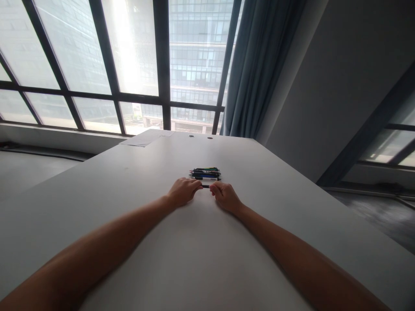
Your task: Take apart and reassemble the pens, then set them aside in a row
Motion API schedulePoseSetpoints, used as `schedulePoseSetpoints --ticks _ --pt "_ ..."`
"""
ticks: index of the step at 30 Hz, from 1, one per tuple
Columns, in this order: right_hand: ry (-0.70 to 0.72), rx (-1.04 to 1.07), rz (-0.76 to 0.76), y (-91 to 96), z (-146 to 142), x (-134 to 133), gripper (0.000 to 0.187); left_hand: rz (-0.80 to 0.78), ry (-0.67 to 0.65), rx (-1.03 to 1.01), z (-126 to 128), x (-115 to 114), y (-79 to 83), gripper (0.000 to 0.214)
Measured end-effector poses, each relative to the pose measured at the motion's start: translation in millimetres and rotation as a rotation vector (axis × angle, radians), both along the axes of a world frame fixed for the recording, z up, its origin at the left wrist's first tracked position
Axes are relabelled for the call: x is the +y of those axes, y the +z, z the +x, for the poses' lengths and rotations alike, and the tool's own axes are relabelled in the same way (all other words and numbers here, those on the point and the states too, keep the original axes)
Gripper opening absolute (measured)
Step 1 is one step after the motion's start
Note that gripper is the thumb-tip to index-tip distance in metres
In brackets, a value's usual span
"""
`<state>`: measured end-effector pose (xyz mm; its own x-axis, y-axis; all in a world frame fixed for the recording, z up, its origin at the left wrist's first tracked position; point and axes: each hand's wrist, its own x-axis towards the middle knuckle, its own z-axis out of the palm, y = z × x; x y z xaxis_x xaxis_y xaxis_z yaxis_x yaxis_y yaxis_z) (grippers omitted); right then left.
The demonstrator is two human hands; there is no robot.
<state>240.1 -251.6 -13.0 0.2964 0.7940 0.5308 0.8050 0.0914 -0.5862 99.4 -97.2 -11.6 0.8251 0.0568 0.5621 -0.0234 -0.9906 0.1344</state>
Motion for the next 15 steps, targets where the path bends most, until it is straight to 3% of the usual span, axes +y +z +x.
schedulePoseSetpoints --ticks 4,8,15 --pt "-0.034 0.010 0.028 -2.1 1.3 2.3 0.019 -0.042 0.027 -0.009 1.8 -0.3 -0.9 0.025" --pt "-0.059 0.054 0.049 -0.1 -1.2 1.1 0.038 -0.094 0.022 -0.042 2.8 0.5 1.0 0.020" --pt "-0.083 -0.053 0.030 5.4 -6.4 -5.3 0.045 -0.037 0.010 -0.067 1.6 2.5 0.2 0.014"
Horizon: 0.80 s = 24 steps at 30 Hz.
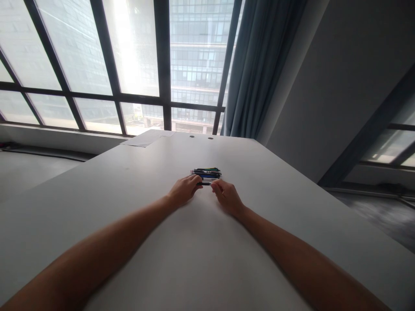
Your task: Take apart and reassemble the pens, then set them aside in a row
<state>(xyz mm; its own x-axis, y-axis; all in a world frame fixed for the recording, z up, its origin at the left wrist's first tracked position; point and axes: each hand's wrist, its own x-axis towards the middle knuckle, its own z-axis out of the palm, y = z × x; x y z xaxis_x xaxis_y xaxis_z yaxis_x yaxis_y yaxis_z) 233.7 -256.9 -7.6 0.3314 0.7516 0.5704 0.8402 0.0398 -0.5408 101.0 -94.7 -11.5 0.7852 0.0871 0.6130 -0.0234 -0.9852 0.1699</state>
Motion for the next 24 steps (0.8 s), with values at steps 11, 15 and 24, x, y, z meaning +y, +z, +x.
schedulePoseSetpoints --ticks 11,15,24 --pt "0.011 -0.101 -0.037 0.0 -3.4 -0.5 0.047 0.213 0.014 -0.129 -1.9 -1.9 4.2 0.026" --pt "0.024 -0.122 -0.048 -3.3 -1.1 1.4 0.040 0.257 0.064 -0.135 -1.5 -2.7 4.1 0.025" --pt "-0.027 -0.147 0.094 -7.4 0.8 3.5 0.030 0.190 0.042 -0.102 0.7 -0.7 1.6 0.015"
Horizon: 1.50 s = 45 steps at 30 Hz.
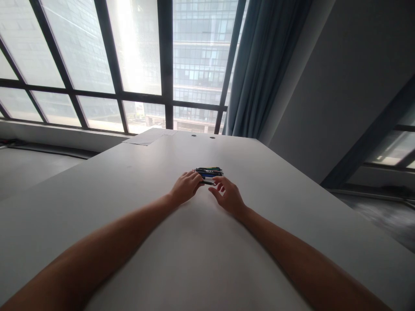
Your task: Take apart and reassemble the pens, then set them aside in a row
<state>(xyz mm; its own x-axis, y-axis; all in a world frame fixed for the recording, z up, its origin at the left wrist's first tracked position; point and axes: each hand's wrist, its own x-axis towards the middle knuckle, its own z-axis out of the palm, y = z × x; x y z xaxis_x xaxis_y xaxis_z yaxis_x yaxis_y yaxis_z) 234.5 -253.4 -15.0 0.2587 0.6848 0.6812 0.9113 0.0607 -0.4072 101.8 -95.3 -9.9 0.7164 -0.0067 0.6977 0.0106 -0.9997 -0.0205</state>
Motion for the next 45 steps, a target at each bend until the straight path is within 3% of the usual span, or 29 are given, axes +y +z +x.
schedulePoseSetpoints --ticks 11,18,25,30,34,42,45 --pt "0.002 -0.026 0.032 0.3 0.2 0.3 0.015 0.003 0.011 0.018 -0.4 -1.0 -0.6 0.016" --pt "-0.074 0.015 -0.019 1.6 0.2 -0.3 0.026 0.003 0.024 0.024 -2.2 -0.6 0.3 0.020" --pt "0.001 0.050 0.001 0.3 -0.2 0.1 0.023 0.005 0.048 0.041 -2.1 -0.3 0.6 0.017" --pt "-0.046 0.057 -0.022 1.4 0.5 -0.3 0.026 0.011 0.052 0.049 -1.9 1.0 -1.0 0.019" --pt "0.008 0.042 0.016 1.0 -0.6 -0.1 0.017 -0.001 0.066 0.067 -1.5 0.7 -1.0 0.019" --pt "-0.046 0.067 -0.050 2.0 0.6 0.0 0.032 -0.003 0.057 0.066 -2.3 0.0 0.2 0.021" --pt "-0.034 0.062 -0.027 1.2 0.9 0.7 0.026 0.009 0.063 0.068 -2.0 1.3 -0.7 0.018"
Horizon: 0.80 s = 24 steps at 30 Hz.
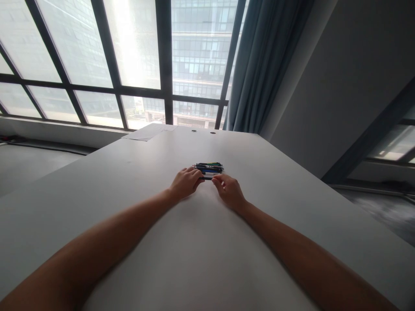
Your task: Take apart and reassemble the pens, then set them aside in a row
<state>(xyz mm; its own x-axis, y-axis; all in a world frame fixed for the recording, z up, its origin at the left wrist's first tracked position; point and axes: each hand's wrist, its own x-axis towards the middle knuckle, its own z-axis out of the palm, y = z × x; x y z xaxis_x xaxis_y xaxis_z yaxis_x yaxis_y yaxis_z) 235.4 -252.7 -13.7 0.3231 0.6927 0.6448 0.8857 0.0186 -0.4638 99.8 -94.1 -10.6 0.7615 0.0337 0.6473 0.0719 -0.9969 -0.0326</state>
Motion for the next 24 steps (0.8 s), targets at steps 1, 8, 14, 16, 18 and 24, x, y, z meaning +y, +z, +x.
schedulePoseSetpoints --ticks 1,8,14,16,18,24 --pt "0.007 -0.006 0.013 -0.2 -0.3 0.1 0.022 0.004 0.000 0.000 0.2 0.5 -0.3 0.018" --pt "0.028 -0.033 0.108 2.2 -3.8 -0.5 0.011 0.068 -0.009 -0.020 -0.1 1.7 0.8 0.018" --pt "-0.008 -0.041 0.124 2.9 -3.4 0.0 0.009 0.062 0.014 -0.024 -1.6 2.7 1.2 0.018" --pt "-0.017 -0.035 0.132 3.2 -2.8 0.0 0.009 0.065 0.020 -0.012 -1.8 3.3 0.8 0.019" --pt "-0.021 -0.030 0.137 3.5 -1.9 -0.1 0.008 0.063 0.022 -0.005 -1.6 4.1 0.3 0.018" --pt "-0.006 -0.032 0.137 2.7 1.2 0.6 0.009 0.044 -0.005 -0.011 -0.4 6.2 -2.7 0.019"
